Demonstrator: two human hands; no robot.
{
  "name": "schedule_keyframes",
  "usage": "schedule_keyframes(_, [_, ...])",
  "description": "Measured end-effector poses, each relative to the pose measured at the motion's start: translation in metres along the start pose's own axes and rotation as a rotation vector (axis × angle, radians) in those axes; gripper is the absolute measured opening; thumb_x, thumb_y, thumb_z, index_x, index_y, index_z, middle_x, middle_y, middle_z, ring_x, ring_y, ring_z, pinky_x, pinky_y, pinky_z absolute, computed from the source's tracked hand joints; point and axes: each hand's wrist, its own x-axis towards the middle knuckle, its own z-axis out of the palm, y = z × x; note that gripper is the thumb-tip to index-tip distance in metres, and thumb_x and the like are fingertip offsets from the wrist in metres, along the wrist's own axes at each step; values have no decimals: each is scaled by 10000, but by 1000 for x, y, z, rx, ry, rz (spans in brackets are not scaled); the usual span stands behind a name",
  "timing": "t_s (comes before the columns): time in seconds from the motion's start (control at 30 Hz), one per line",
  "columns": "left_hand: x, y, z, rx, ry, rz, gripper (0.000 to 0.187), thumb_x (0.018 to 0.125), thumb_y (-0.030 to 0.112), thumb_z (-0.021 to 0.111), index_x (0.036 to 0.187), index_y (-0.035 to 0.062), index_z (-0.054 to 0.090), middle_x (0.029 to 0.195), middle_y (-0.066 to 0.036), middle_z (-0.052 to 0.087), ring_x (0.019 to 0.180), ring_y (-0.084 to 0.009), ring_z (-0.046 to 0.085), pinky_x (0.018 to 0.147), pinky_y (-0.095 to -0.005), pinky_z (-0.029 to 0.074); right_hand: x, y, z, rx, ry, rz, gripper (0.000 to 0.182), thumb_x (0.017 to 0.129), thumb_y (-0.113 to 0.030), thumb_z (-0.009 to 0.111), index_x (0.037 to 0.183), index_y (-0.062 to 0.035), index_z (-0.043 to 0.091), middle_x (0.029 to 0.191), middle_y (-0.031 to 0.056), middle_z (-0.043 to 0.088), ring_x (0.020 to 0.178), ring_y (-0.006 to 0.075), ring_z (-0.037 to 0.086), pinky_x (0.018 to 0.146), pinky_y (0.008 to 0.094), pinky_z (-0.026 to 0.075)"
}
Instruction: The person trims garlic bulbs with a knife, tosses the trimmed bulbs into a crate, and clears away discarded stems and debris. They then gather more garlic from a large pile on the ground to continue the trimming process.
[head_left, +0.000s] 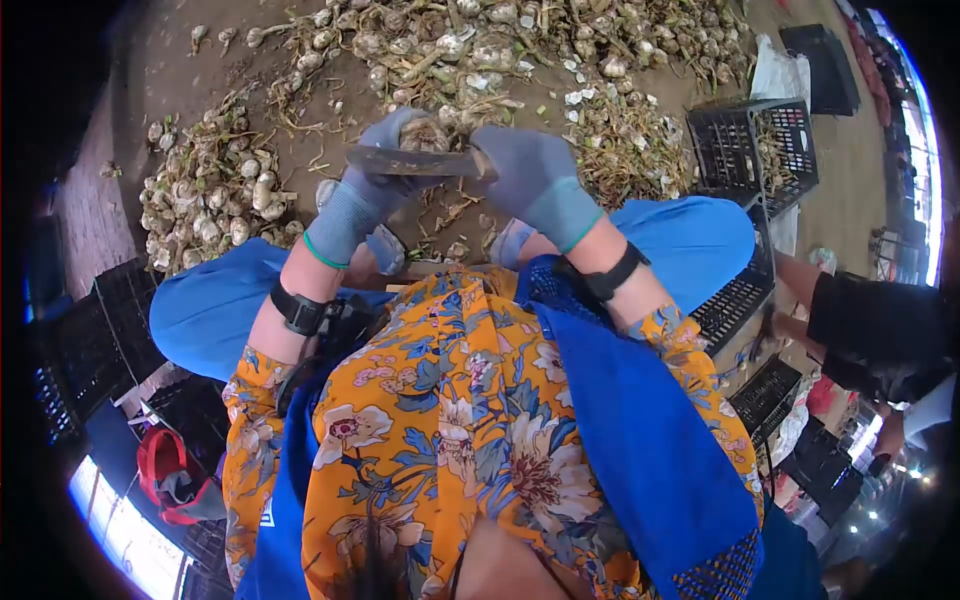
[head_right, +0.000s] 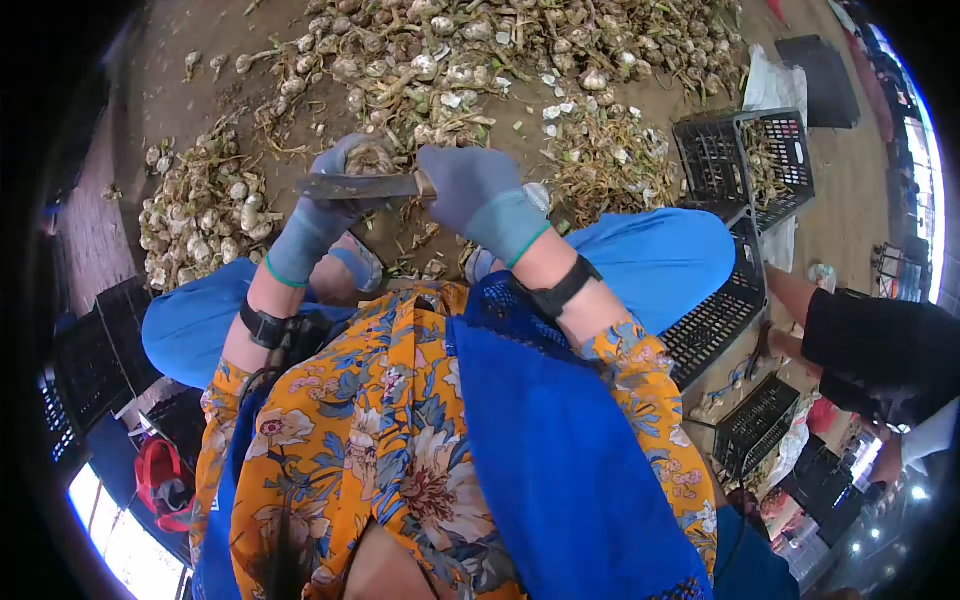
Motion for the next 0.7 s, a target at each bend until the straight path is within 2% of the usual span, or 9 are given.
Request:
schedule_keyframes(0.07, [-3, -7, 4, -18, 5, 13, 579, 650, 140, 849, 1132, 44, 544, 998, -76, 629, 884, -172, 620, 811, -308, 505, 1, 7, 15, 31, 40, 14, 259, 710, -207, 663, 911, -95, 546, 804, 134, 649, 781, 353, 642, 660, 463, 501])
schedule_keyframes(0.13, [-5, -13, 8, -34, 12, 28, 574, 657, 143, 848, 1132, 41, 543, 1009, -70, 627, 889, -153, 616, 801, -302, 507, 5, 21, 29, 35, 79, 5, 245, 716, -206, 658, 903, -95, 548, 793, 139, 646, 778, 360, 638, 655, 468, 497])
schedule_keyframes(0.2, [-11, -13, 12, -307, -36, -271, 544, 701, 105, 813, 1169, 42, 544, 1048, -45, 636, 949, -114, 589, 845, -278, 494, 4, 27, 37, 44, 111, 0, 231, 721, -205, 653, 895, -95, 550, 783, 143, 644, 775, 366, 634, 650, 473, 493])
schedule_keyframes(0.27, [-11, -10, 14, -285, -26, -282, 552, 685, 124, 832, 1148, 39, 544, 1017, -45, 643, 920, -98, 590, 812, -273, 503, 5, 26, 41, 1, 142, 25, 126, 775, -177, 610, 863, -96, 568, 738, 142, 620, 704, 364, 624, 602, 446, 495])
schedule_keyframes(0.37, [-7, -10, 19, -316, -4, -284, 551, 678, 147, 845, 1125, 33, 543, 970, -41, 654, 878, -80, 593, 776, -266, 513, 8, 34, 51, 61, 229, -9, 119, 778, -179, 606, 851, -97, 562, 750, 142, 626, 707, 366, 624, 600, 448, 498])
schedule_keyframes(0.5, [-8, -13, 26, -296, 21, -306, 492, 707, 155, 828, 1096, 22, 557, 931, -38, 662, 856, -86, 604, 752, -267, 516, 12, 42, 60, 34, 145, 21, 131, 782, -194, 605, 866, -99, 573, 765, 143, 633, 708, 368, 623, 601, 454, 496])
schedule_keyframes(0.57, [-4, 7, 20, -249, -11, -380, 484, 709, 150, 822, 1098, 22, 564, 950, -28, 653, 853, -80, 588, 761, -256, 507, 16, 55, 75, 12, 84, 13, 246, 785, -279, 632, 946, -94, 606, 828, 167, 654, 763, 371, 635, 647, 453, 510])
schedule_keyframes(0.63, [-1, 20, 17, -194, -48, -448, 476, 712, 146, 817, 1100, 22, 571, 969, -19, 645, 850, -74, 571, 770, -246, 499, 18, 105, 82, -99, -124, 508, 381, 787, -374, 644, 1032, -84, 620, 916, 184, 667, 839, 370, 641, 722, 447, 520])
schedule_keyframes(0.7, [-5, 22, 9, -87, 87, -341, 405, 747, 211, 784, 1062, 25, 609, 932, -13, 649, 810, -73, 567, 706, -241, 490, 10, 130, 60, -79, -116, 646, 314, 825, -298, 570, 1039, -72, 611, 956, 188, 672, 884, 374, 643, 783, 458, 513])
